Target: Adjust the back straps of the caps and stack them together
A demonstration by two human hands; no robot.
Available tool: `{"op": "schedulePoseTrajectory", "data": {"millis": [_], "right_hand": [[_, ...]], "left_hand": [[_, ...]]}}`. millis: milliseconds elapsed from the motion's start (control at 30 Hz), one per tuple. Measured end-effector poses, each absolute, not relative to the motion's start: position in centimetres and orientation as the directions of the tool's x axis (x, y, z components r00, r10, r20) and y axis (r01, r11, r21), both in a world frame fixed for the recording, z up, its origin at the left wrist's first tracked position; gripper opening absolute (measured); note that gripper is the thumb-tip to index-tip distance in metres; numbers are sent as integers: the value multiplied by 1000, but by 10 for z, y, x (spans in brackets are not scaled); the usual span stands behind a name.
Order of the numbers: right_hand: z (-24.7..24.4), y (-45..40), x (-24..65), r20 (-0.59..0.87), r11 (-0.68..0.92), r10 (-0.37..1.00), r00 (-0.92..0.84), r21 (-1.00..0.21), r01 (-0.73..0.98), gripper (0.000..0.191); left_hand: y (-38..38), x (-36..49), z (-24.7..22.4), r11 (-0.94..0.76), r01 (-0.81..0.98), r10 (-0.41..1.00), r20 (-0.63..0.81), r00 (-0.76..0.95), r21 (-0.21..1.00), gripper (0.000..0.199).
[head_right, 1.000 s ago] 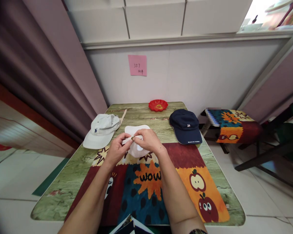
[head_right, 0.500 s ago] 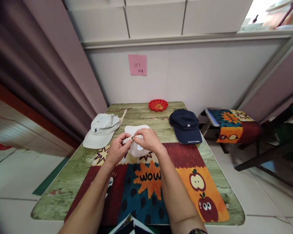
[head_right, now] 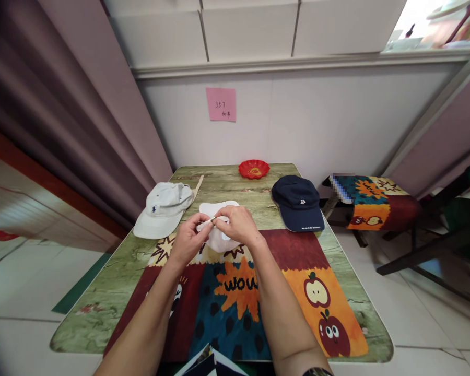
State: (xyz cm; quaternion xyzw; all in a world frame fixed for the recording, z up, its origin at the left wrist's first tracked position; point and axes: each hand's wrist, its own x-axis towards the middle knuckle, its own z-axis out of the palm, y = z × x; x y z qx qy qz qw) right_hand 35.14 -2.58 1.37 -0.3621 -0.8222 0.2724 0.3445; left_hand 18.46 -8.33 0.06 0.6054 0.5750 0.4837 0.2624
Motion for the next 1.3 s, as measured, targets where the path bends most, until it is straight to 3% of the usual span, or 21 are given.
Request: {"op": "schedulePoseTrajectory", "data": {"millis": [200,433,800,1300], "right_hand": [[12,-24,353,360,550,797,-485,-765,336,18],[4,-13,373,248,451,822,-513,-834,320,22],[0,-10,373,240,451,799,-551,-846,285,28],[0,-15,360,287,518,778,-559,-797,311,24]], "left_hand": [[-82,178,-3,-183,439,943,284,-175,879,15],[-81,161,-2,-106,353,971,173,-163,929,27],[-83,154,2,-18,302,993,51,-102,953,33],[-80,150,-5,-163,463,980,197,-26,871,27]]}}
